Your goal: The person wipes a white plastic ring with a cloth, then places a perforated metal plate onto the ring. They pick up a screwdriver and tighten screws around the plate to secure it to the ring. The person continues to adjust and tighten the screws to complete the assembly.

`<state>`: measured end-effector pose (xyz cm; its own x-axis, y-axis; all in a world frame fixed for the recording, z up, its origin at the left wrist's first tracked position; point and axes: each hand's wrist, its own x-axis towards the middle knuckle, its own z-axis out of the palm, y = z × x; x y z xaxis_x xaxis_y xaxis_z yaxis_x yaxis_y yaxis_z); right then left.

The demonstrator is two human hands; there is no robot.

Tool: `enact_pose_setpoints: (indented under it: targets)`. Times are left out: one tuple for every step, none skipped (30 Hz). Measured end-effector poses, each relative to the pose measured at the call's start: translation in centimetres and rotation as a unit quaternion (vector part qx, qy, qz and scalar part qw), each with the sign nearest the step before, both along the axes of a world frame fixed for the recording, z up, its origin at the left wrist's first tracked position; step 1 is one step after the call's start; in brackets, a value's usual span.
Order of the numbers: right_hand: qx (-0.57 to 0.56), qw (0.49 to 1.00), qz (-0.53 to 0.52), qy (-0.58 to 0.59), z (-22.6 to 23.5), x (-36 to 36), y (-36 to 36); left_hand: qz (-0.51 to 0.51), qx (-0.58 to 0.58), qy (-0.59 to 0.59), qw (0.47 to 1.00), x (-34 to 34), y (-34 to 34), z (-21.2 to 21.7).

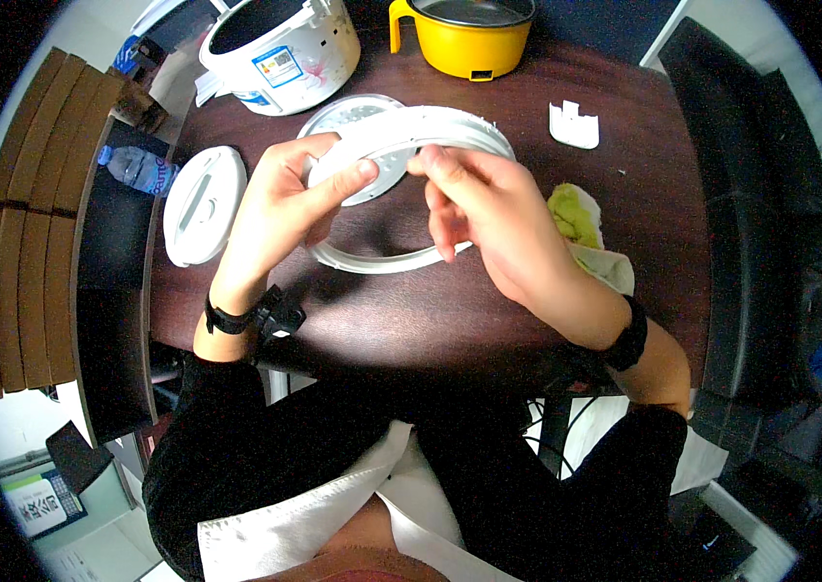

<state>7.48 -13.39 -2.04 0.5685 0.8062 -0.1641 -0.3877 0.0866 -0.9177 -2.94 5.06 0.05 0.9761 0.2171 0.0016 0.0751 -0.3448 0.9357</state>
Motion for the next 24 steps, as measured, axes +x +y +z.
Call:
enact_pose_setpoints:
  targets:
    - [0.020, 0.999, -0.005, 0.030, 0.0, -0.2, 0.4, 0.006, 0.000, -0.001, 1.000, -0.1, -0.1, 0.0]
    - [0.029, 0.997, -0.004, 0.066, 0.3, -0.3, 0.5, 0.011, 0.000, -0.003, 1.000, -0.1, -0.2, 0.0]
    - [0.040, 0.996, -0.022, 0.076, 0.2, -0.6, 0.9, 0.020, 0.000, -0.003, 1.000, -0.1, -0.3, 0.0]
    - [0.052, 0.994, -0.040, 0.087, -0.1, -0.8, 1.3, 0.029, 0.000, -0.003, 1.000, -0.1, -0.6, -0.1]
    - [0.064, 0.992, -0.059, 0.097, -0.3, -1.0, 1.6, 0.037, 0.000, -0.004, 0.999, -0.2, -0.7, -0.1]
    - [0.074, 0.990, -0.068, 0.102, -0.5, -1.0, 1.8, 0.032, -0.006, 0.000, 0.999, -0.1, -0.7, -0.1]
    - [0.085, 0.988, -0.077, 0.107, -0.7, -1.0, 1.9, 0.026, -0.011, 0.005, 1.000, -0.1, -0.6, -0.1]
    - [0.095, 0.985, -0.086, 0.113, -0.8, -1.1, 2.0, 0.021, -0.017, 0.009, 1.000, 0.0, -0.4, -0.1]
    - [0.094, 0.984, -0.099, 0.115, -0.7, -1.2, 2.1, 0.022, -0.016, 0.006, 1.000, 0.1, -0.4, -0.3]
    - [0.092, 0.982, -0.112, 0.118, -0.5, -1.5, 2.2, 0.023, -0.015, 0.003, 1.000, 0.1, -0.3, -0.4]
    - [0.091, 0.980, -0.125, 0.122, -0.5, -1.6, 2.2, 0.025, -0.014, 0.001, 1.000, 0.2, -0.2, -0.6]
    - [0.093, 0.981, -0.117, 0.127, -0.5, -1.6, 2.1, 0.024, -0.010, -0.009, 1.000, 0.2, -0.2, -0.7]
    - [0.096, 0.981, -0.108, 0.132, -0.7, -1.4, 1.8, 0.024, -0.006, -0.018, 1.000, 0.2, -0.3, -0.8]
    - [0.098, 0.981, -0.098, 0.138, -0.9, -1.3, 1.5, 0.024, -0.003, -0.027, 0.999, 0.2, -0.3, -0.8]
    - [0.109, 0.980, -0.106, 0.127, -0.9, -1.2, 1.2, 0.031, -0.007, -0.016, 0.999, 0.2, -0.3, -0.7]
    - [0.119, 0.979, -0.114, 0.117, -1.0, -1.1, 0.9, 0.038, -0.011, -0.006, 0.999, 0.3, -0.3, -0.6]
    - [0.129, 0.978, -0.121, 0.106, -1.0, -0.9, 0.6, 0.045, -0.015, 0.004, 0.999, 0.4, -0.3, -0.5]
    - [0.135, 0.977, -0.125, 0.106, -0.8, -0.5, 0.1, 0.049, -0.014, 0.003, 0.999, 0.4, 0.0, -0.5]
    - [0.143, 0.974, -0.127, 0.124, -0.3, -0.3, -0.3, 0.052, -0.014, 0.001, 0.999, 0.3, 0.4, -0.6]
    - [0.152, 0.972, -0.122, 0.130, -0.1, 0.0, -0.6, 0.055, -0.013, 0.000, 0.998, 0.2, 0.6, -0.6]
    - [0.162, 0.970, -0.122, 0.137, -0.1, 0.3, -1.0, 0.053, -0.015, -0.002, 0.998, 0.2, 0.6, -0.5]
    - [0.166, 0.968, -0.126, 0.142, -0.2, 0.4, -1.2, 0.051, -0.018, -0.003, 0.999, 0.2, 0.5, -0.4]
    - [0.170, 0.966, -0.129, 0.146, -0.3, 0.5, -1.4, 0.049, -0.020, -0.005, 0.999, 0.3, 0.5, -0.4]
    - [0.174, 0.964, -0.133, 0.150, -0.4, 0.7, -1.6, 0.051, -0.019, -0.003, 0.998, 0.3, 0.5, -0.4]
